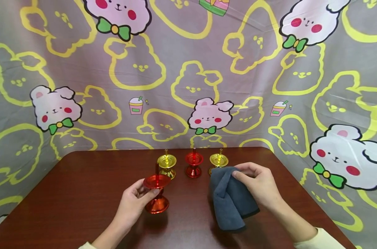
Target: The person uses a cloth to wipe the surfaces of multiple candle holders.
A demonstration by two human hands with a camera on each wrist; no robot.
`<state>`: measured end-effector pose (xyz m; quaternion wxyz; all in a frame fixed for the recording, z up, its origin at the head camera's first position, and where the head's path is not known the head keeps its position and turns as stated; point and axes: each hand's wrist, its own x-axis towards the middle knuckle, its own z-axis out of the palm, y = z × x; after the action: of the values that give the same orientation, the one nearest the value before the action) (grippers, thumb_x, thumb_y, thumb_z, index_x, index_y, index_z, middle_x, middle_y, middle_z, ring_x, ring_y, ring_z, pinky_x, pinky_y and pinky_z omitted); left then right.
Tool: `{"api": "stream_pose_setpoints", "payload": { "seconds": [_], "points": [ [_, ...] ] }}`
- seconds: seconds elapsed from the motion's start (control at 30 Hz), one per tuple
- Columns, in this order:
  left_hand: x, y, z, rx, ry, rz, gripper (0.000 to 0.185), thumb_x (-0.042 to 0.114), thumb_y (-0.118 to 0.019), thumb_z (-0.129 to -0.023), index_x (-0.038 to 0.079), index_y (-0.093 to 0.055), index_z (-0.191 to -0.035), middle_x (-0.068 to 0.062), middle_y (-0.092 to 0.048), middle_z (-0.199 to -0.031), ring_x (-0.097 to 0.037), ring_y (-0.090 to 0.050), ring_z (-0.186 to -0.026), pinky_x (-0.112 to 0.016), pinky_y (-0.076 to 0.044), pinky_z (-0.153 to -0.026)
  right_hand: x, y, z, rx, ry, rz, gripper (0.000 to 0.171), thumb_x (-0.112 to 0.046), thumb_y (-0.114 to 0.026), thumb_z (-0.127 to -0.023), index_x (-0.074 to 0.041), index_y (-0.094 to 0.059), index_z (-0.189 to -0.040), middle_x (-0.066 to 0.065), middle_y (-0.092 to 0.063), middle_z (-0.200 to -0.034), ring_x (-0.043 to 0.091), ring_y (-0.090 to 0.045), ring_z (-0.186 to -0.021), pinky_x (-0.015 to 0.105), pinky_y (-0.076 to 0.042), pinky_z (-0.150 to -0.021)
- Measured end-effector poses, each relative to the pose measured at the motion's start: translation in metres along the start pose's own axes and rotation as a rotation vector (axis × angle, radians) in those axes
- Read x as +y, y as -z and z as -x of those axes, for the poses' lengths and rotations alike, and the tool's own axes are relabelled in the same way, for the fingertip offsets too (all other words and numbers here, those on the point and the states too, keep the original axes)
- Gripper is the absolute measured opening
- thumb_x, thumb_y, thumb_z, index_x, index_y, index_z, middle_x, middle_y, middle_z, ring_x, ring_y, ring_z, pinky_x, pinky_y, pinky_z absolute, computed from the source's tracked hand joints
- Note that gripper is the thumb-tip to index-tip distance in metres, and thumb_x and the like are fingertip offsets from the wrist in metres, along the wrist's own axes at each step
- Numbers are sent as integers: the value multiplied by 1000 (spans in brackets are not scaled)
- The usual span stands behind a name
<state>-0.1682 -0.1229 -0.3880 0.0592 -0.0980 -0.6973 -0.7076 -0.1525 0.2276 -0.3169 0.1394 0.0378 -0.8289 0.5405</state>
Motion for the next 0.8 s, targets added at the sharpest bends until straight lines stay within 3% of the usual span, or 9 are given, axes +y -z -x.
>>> {"api": "stream_pose_setpoints", "payload": {
  "seconds": [0.17, 0.4, 0.63, 0.8],
  "points": [
    [5, -15, 6, -52, 15, 53, 35, 0, -75, -87, -3, -64, -119, -13, -73, -106, -18, -71, -94, -28, -56, -83, -16, -14, 8, -8, -56, -159, 27, -16, -79, -89, 1, -72, -108, 8, -73, -81, 17, -66, -67, 32, -54, -58],
    [9, -33, 12, -138, -2, 86, 40, 2, -76, -87, -4, -60, -123, -14, -73, -108, -18, -70, -91, -29, -56, -80, -25, -34, 13, -28, -20, -293, 23, -9, -77, -89, 2, -71, -109, 5, -67, -75, 12, -50, -53, 26, -45, -49],
    [9, -47, 14, -176, -35, 117, 42, 1, -75, -87, -7, -58, -124, -13, -73, -107, -17, -70, -91, -28, -56, -80, -27, -52, 16, -76, 36, -385, 24, -8, -75, -91, 3, -71, -112, 10, -74, -90, 21, -70, -75, 35, -59, -69],
    [11, -52, 17, -190, -20, 129, 42, 1, -76, -87, -7, -57, -124, -17, -72, -107, -16, -70, -90, -28, -56, -78, -28, -60, 18, -104, 70, -387, 23, -10, -74, -91, 1, -72, -111, 12, -74, -93, 22, -72, -78, 37, -59, -72]
  ]
}}
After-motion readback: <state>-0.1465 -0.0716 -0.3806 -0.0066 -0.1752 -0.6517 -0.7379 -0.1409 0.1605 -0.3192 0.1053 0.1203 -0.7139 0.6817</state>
